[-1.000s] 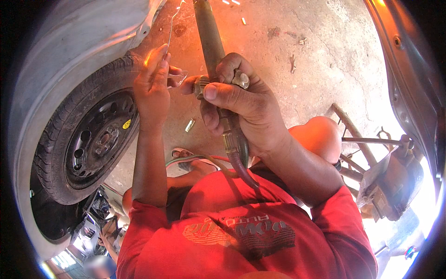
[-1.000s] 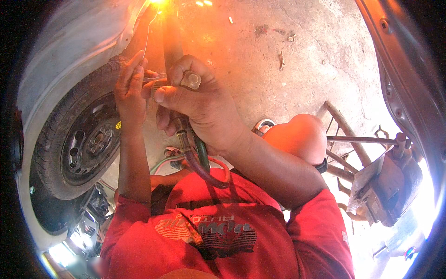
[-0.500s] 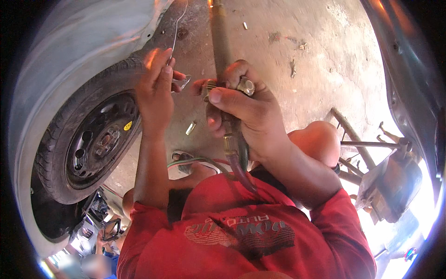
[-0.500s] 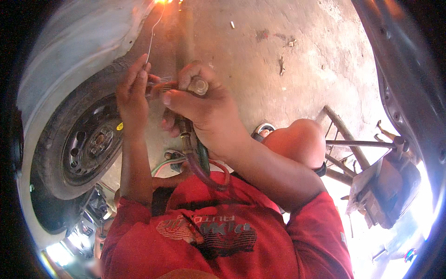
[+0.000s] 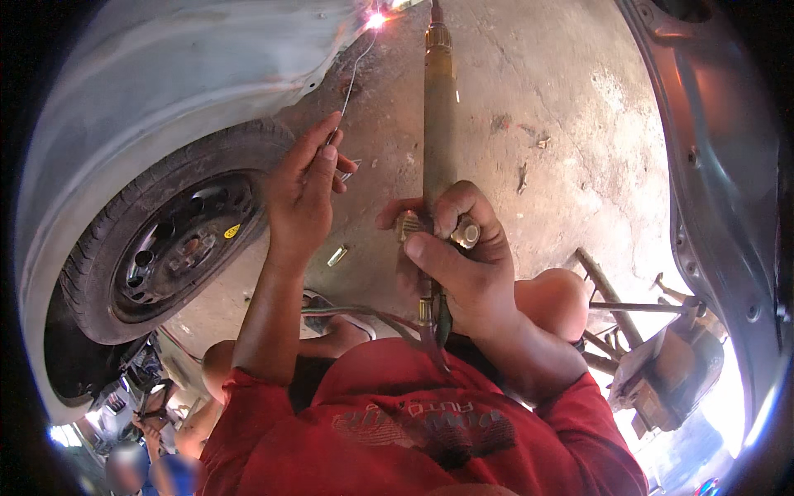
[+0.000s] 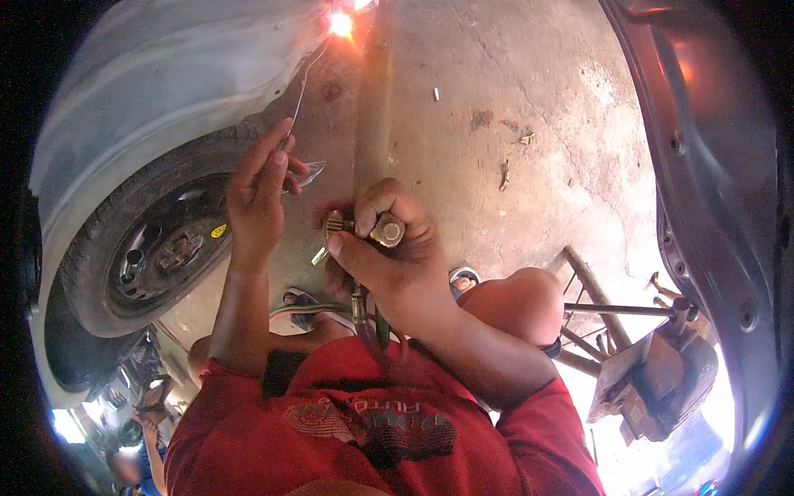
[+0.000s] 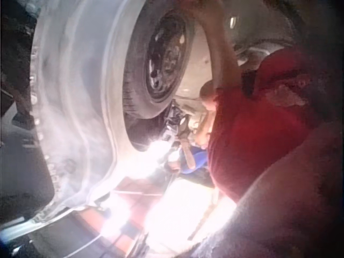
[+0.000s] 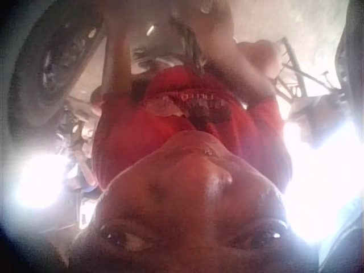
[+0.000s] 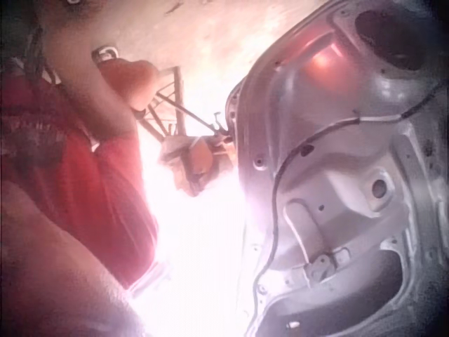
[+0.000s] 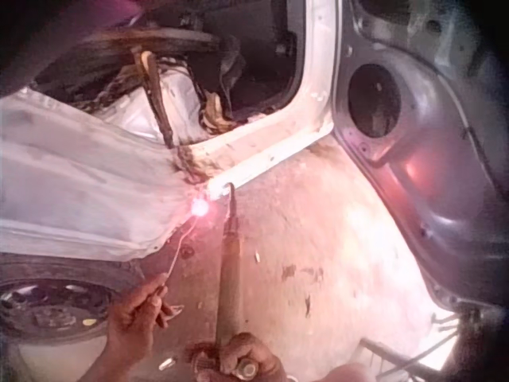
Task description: The person welds the inner wheel arch of a car using a welding torch and filler rod. They feed the rod into the molten pool while moving the torch along the seam to join metal sections.
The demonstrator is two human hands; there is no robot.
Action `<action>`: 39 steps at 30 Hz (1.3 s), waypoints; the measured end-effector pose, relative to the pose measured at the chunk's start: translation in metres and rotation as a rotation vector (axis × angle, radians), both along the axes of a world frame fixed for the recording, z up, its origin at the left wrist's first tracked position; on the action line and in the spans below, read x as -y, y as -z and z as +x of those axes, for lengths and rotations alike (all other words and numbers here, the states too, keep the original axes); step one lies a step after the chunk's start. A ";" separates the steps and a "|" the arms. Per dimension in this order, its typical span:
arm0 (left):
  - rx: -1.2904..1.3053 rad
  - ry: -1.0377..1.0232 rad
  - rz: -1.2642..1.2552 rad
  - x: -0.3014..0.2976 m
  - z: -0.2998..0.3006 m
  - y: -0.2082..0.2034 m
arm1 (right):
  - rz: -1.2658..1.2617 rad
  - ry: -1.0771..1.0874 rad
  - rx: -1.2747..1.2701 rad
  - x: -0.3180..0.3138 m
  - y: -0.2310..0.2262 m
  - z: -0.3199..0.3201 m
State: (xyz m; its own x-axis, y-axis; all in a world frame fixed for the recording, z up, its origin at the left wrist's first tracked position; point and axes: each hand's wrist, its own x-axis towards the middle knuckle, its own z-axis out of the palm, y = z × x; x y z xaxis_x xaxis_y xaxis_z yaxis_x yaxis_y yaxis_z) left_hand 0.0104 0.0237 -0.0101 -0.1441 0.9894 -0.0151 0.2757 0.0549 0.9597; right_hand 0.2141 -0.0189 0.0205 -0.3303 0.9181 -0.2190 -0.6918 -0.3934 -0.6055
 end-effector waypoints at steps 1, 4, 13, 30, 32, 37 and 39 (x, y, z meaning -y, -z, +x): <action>0.005 0.006 0.004 0.000 -0.002 0.000 | 0.015 -0.016 -0.016 0.000 0.001 -0.001; 0.013 0.014 0.014 0.000 -0.002 -0.001 | 0.011 -0.034 -0.031 0.002 0.001 -0.003; 0.054 0.016 0.010 -0.003 -0.004 0.001 | 0.031 -0.108 -0.080 0.002 -0.004 0.003; 0.074 0.026 0.020 -0.002 -0.005 0.002 | 0.022 -0.042 -0.089 0.003 -0.009 -0.002; 0.063 0.033 0.013 -0.001 -0.005 -0.001 | -0.001 -0.056 -0.095 0.004 -0.012 -0.001; 0.082 0.037 0.023 -0.002 -0.006 0.000 | 0.002 -0.045 -0.076 0.004 -0.009 -0.002; 0.083 0.036 0.016 -0.001 -0.007 0.000 | 0.006 -0.043 -0.060 0.005 -0.008 -0.002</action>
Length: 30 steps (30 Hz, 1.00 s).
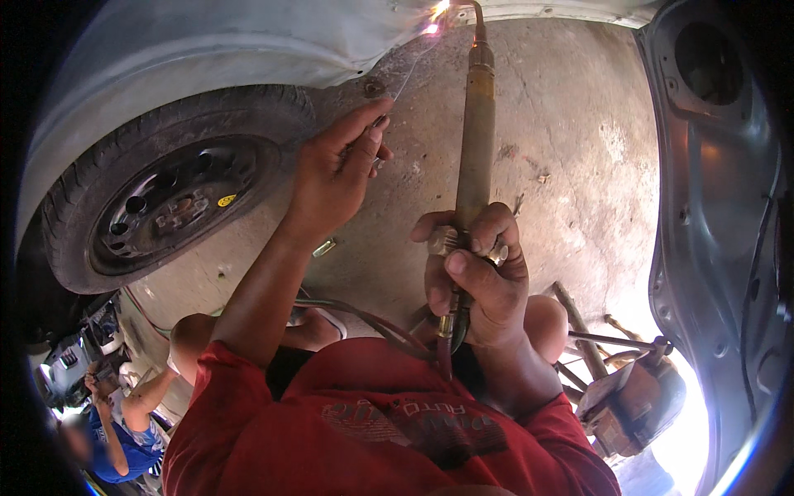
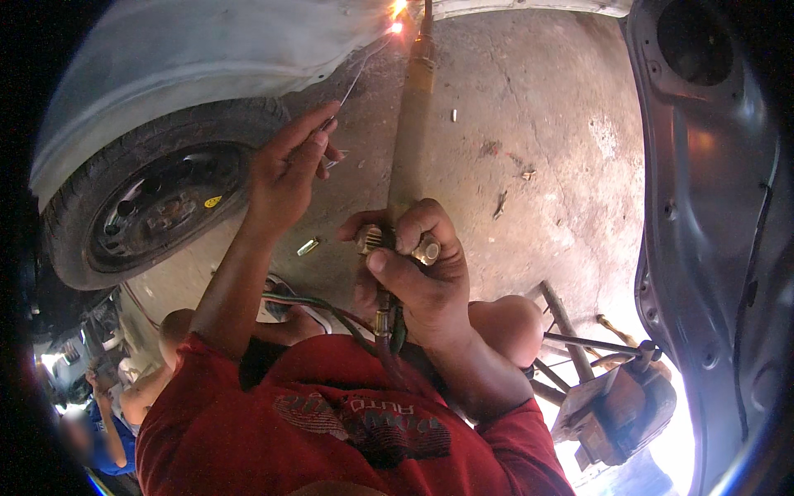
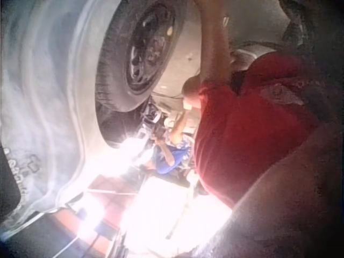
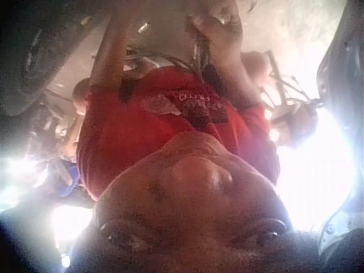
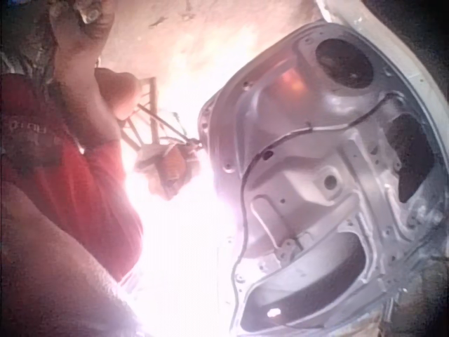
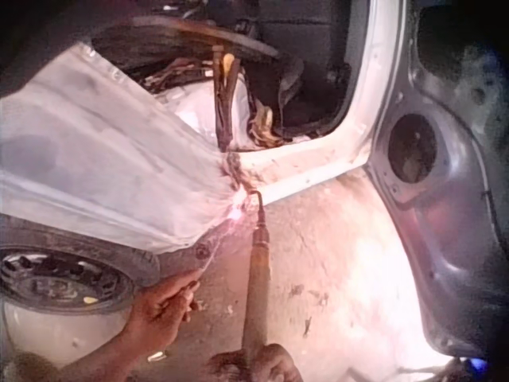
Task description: The person welds the inner wheel arch of a car using a welding torch and filler rod. They feed the rod into the molten pool while moving the torch along the seam to join metal sections.
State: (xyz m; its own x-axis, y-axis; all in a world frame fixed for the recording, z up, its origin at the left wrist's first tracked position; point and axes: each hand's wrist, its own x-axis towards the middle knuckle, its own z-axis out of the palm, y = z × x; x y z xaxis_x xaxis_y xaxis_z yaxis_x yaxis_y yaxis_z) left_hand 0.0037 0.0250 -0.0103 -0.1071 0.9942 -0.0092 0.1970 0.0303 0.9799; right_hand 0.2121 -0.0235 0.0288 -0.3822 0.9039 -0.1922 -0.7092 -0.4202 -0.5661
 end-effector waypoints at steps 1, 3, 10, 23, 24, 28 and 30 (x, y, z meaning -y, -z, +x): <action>0.001 0.003 -0.003 0.001 0.000 0.001 | 0.003 0.003 0.003 0.000 0.000 0.000; 0.008 0.004 0.005 0.001 0.000 0.003 | 0.010 0.008 0.005 0.000 0.000 -0.001; 0.007 -0.018 0.027 -0.001 0.004 0.002 | 0.012 0.006 -0.006 0.000 -0.001 0.000; -0.030 0.007 -0.025 -0.001 0.003 0.002 | 0.036 -0.009 -0.023 -0.002 0.001 0.002; -0.020 0.004 -0.019 -0.001 0.003 0.003 | 0.029 -0.013 -0.017 -0.001 0.001 0.002; -0.008 0.005 -0.001 -0.001 0.004 0.004 | 0.021 -0.020 -0.018 -0.001 0.002 0.003; -0.009 0.012 0.002 -0.001 0.003 0.004 | 0.025 -0.019 -0.028 -0.001 0.002 0.003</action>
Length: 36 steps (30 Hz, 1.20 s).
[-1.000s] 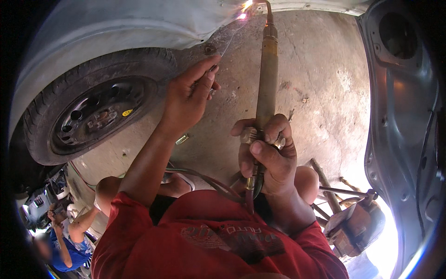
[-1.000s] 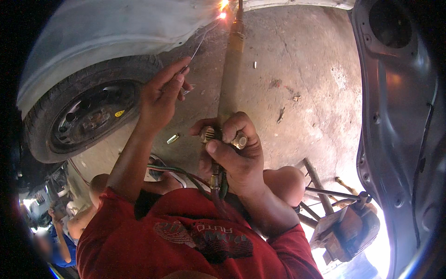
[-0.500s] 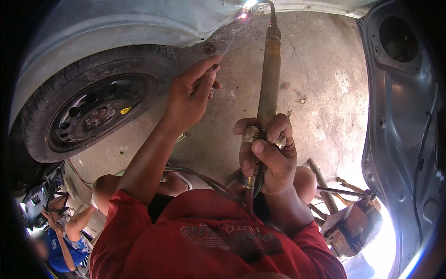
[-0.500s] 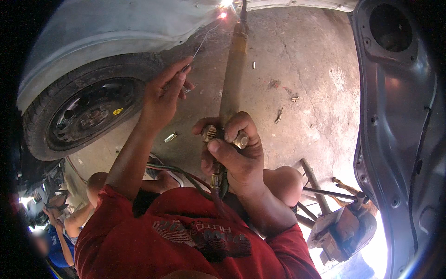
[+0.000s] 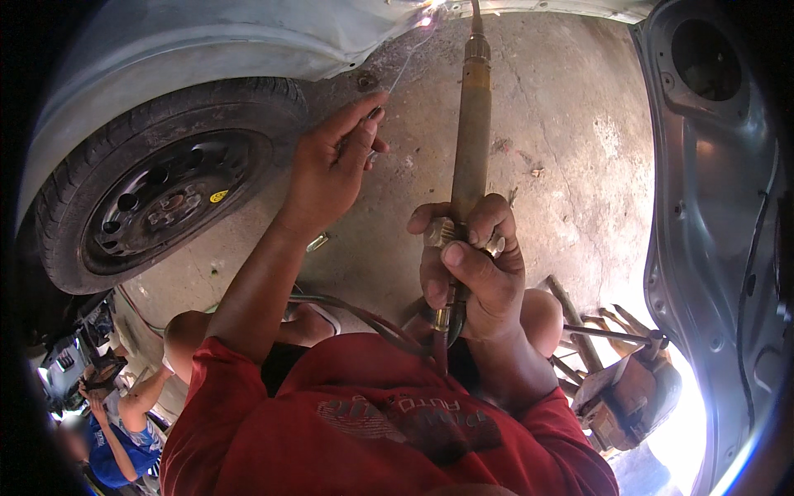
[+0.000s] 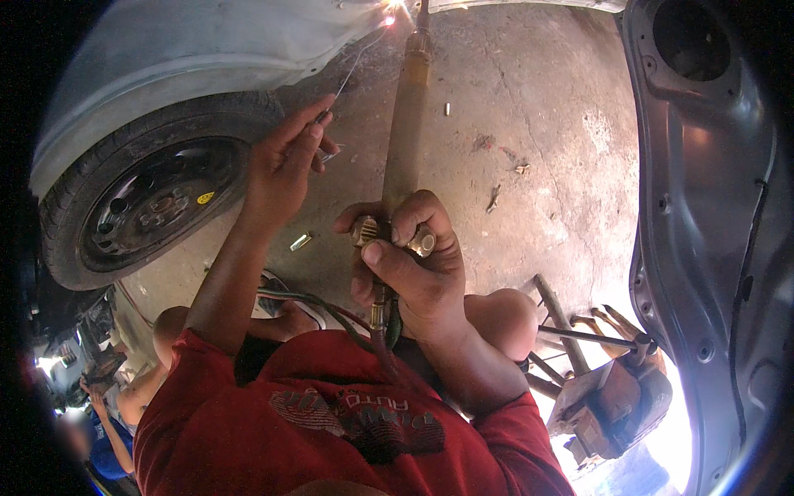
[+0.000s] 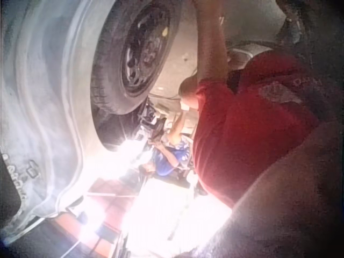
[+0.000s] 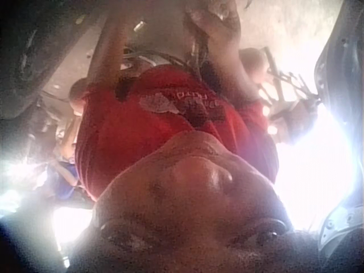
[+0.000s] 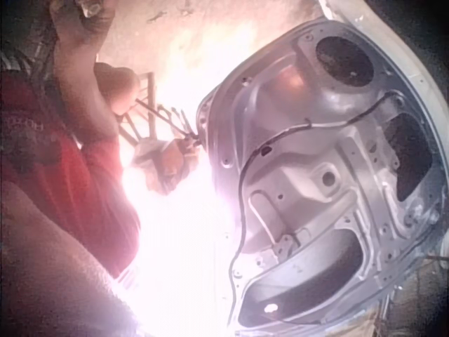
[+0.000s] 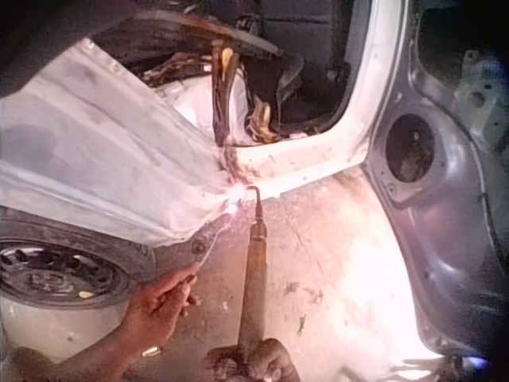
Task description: The person welds the inner wheel arch of a car using a welding torch and filler rod. They feed the rod into the molten pool while moving the torch along the seam to join metal sections.
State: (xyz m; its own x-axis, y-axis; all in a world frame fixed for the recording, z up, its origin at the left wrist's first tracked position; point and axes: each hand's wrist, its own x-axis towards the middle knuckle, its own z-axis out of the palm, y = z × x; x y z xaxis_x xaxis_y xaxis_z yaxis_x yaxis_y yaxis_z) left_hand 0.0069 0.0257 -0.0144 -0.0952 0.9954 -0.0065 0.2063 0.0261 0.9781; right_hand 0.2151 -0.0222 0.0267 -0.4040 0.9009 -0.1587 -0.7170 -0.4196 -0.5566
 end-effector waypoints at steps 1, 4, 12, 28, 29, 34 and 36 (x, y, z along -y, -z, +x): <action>0.002 0.005 0.001 0.000 -0.001 0.000 | 0.000 0.002 -0.005 0.000 0.000 0.000; 0.014 -0.001 -0.001 0.000 -0.001 0.000 | 0.005 0.001 -0.018 0.000 0.001 0.000; -0.023 0.000 -0.011 0.001 -0.002 -0.001 | 0.006 0.007 -0.009 0.000 -0.001 -0.001; -0.036 -0.007 0.036 -0.002 -0.001 0.002 | 0.013 -0.005 -0.020 -0.001 0.002 0.000; -0.043 -0.003 0.042 -0.002 -0.002 0.003 | 0.014 -0.008 -0.023 0.000 0.003 0.001; -0.034 -0.010 0.039 -0.002 -0.002 0.003 | -0.009 0.004 -0.026 0.001 0.000 -0.001; -0.026 -0.022 0.040 -0.002 -0.001 0.002 | -0.004 0.002 -0.023 0.001 0.000 -0.001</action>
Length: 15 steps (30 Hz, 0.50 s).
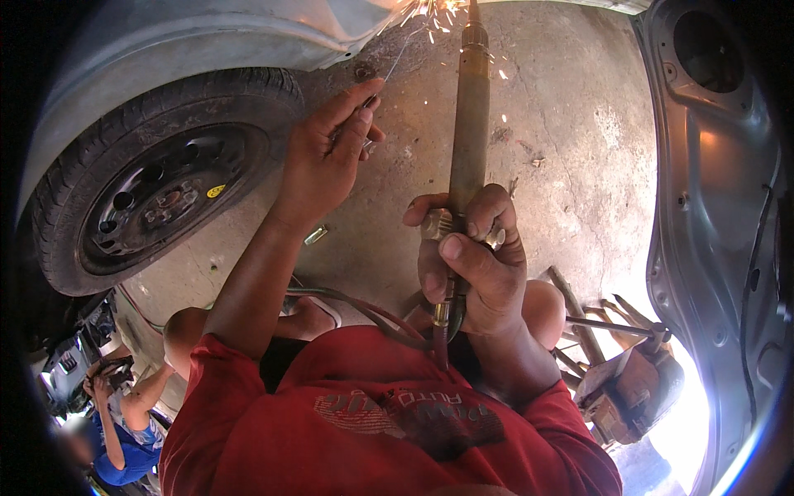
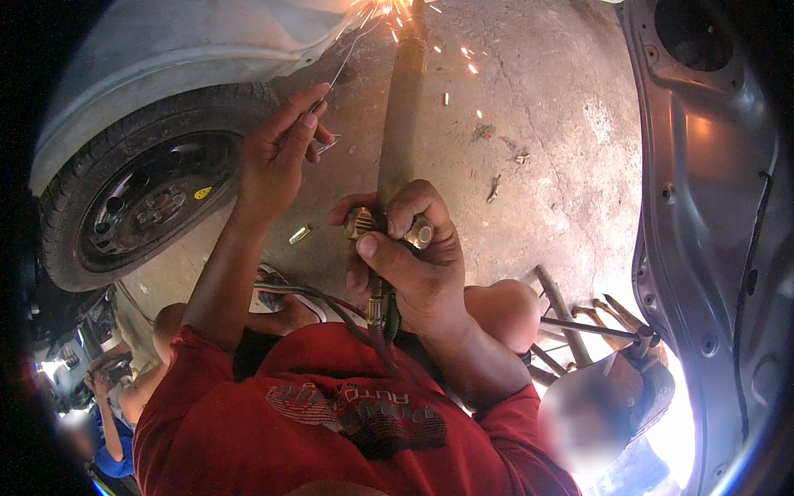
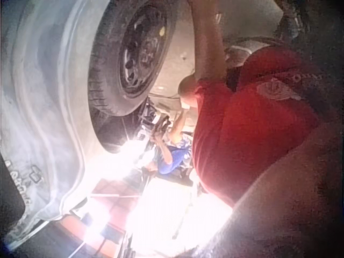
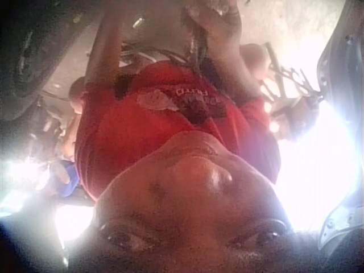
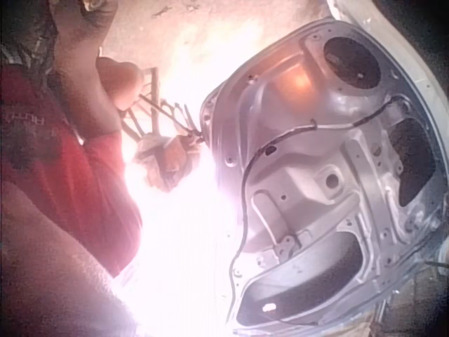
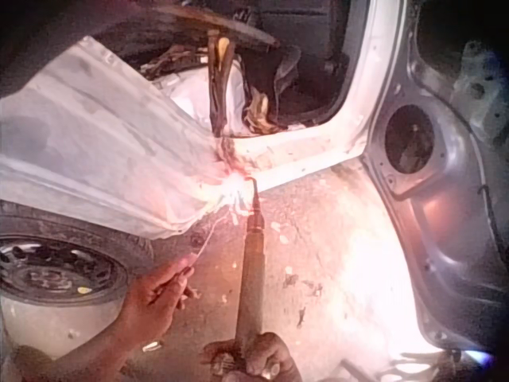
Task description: The person welds the inner wheel arch of a car using a welding torch and filler rod. They feed the rod into the molten pool while moving the torch along the seam to join metal sections.
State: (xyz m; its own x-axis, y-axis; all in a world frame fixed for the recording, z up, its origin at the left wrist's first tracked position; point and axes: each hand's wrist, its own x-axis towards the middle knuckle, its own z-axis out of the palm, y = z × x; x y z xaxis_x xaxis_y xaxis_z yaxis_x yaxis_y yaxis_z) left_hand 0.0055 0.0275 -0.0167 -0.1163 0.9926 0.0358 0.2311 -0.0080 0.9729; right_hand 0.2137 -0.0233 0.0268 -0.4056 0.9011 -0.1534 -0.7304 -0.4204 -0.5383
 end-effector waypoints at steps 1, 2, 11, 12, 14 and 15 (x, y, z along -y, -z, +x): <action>0.002 -0.003 0.003 0.000 0.000 0.000 | 0.007 -0.003 0.001 0.000 0.000 0.000; 0.005 -0.002 0.001 0.000 0.001 0.001 | 0.009 -0.002 0.003 0.000 0.001 0.001; 0.008 -0.014 -0.010 -0.002 0.003 0.000 | -0.010 0.006 0.010 0.000 0.000 0.000; 0.004 -0.009 -0.012 -0.002 0.002 0.001 | -0.009 0.006 0.014 0.001 0.000 0.001; -0.004 0.001 -0.017 -0.003 0.000 0.003 | -0.007 0.007 0.021 0.000 0.000 0.001; -0.005 0.006 -0.008 -0.003 0.000 0.003 | -0.004 0.007 0.018 0.000 0.000 0.001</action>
